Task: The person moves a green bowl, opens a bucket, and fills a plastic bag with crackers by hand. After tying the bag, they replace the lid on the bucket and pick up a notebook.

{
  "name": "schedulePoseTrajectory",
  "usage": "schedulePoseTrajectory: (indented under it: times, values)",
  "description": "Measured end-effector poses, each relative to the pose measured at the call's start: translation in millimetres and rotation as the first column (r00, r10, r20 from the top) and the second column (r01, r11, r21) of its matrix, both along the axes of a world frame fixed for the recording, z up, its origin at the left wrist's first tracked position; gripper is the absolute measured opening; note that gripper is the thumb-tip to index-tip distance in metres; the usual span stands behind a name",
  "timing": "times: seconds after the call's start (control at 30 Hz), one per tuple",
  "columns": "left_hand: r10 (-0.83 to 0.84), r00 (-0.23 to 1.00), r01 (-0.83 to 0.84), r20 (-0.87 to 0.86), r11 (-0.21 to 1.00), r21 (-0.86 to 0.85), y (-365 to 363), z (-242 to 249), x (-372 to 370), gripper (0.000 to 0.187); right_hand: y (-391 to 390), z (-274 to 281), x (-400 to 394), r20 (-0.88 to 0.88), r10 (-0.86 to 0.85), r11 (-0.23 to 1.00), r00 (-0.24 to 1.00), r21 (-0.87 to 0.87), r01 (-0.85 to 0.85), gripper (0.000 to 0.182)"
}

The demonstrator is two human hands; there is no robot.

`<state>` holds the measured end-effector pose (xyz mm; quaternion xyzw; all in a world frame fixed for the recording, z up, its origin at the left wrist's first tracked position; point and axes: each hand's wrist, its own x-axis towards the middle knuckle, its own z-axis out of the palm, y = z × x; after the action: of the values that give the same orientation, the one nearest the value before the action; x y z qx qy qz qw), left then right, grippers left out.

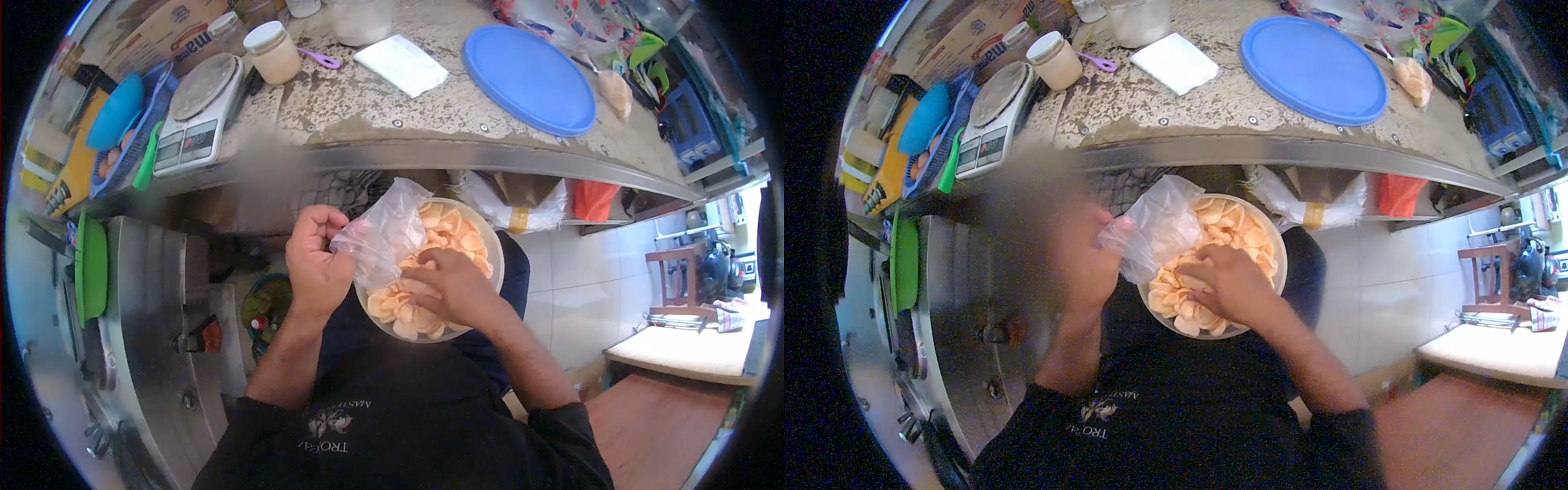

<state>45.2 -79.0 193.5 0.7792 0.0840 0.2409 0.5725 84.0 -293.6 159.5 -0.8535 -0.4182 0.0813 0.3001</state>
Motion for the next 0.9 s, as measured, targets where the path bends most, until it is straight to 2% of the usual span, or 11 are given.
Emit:
schedulePoseTrajectory:
  times: [0.13,0.2,0.27,0.33,0.4,0.5,0.63,0.73,0.8,0.87,0.9]
  values:
    - [-0.002,1.0,0.002,0.001,1.0,-0.006,-1.4,2.2,-1.7,0.022,4.1,-13.2,1.7,-0.038,0.015,0.987,0.999,-0.157,-0.021,0.023]
    - [0.015,1.0,-0.015,-0.013,1.0,-0.005,0.0,2.8,-4.0,0.022,-0.4,-13.3,2.4,0.091,-0.095,0.965,0.991,-0.236,0.115,0.023]
    - [0.022,0.999,-0.02,-0.036,0.999,0.05,4.8,3.3,-5.1,0.022,0.9,-12.8,0.0,0.098,-0.116,0.971,0.988,-0.199,0.133,0.021]
    - [0.019,0.999,-0.014,-0.049,0.995,0.099,4.1,3.7,-2.8,0.021,3.1,-17.9,-0.7,0.099,-0.057,0.997,0.993,-0.048,0.062,0.018]
    - [-0.004,0.998,0.001,-0.061,0.999,-0.047,1.1,3.4,-1.9,0.021,8.2,-21.6,-1.0,0.098,-0.033,0.998,0.995,-0.042,0.037,0.016]
    - [-0.009,0.993,0.0,-0.118,0.997,-0.074,-2.6,-4.1,-1.3,0.021,10.8,-25.3,3.0,0.11,-0.003,1.0,0.994,-0.026,0.006,0.014]
    - [-0.092,0.995,0.096,0.036,0.988,-0.12,-1.7,-22.6,-3.1,0.023,9.1,-29.5,6.6,0.202,0.04,0.999,0.978,0.016,-0.044,0.01]
    - [-0.109,0.993,0.106,-0.036,0.991,-0.077,-8.0,-17.6,-6.1,0.025,6.8,-27.2,5.3,0.188,0.101,0.994,0.977,0.016,-0.106,0.013]
    - [-0.138,0.988,0.131,-0.07,0.987,-0.094,-9.8,-23.3,-7.9,0.026,-1.9,-17.2,-0.5,0.122,0.117,0.992,0.986,0.042,-0.123,0.011]
    - [-0.142,0.988,0.139,-0.065,0.989,-0.043,-9.9,-25.0,-11.5,0.025,-13.7,-10.0,-9.4,-0.14,-0.124,0.991,0.982,0.031,0.129,0.018]
    - [-0.156,0.984,0.156,-0.081,0.988,-0.007,-13.5,-19.0,-14.0,0.025,-22.6,1.5,-8.0,-0.184,-0.176,0.984,0.967,-0.04,0.171,0.019]
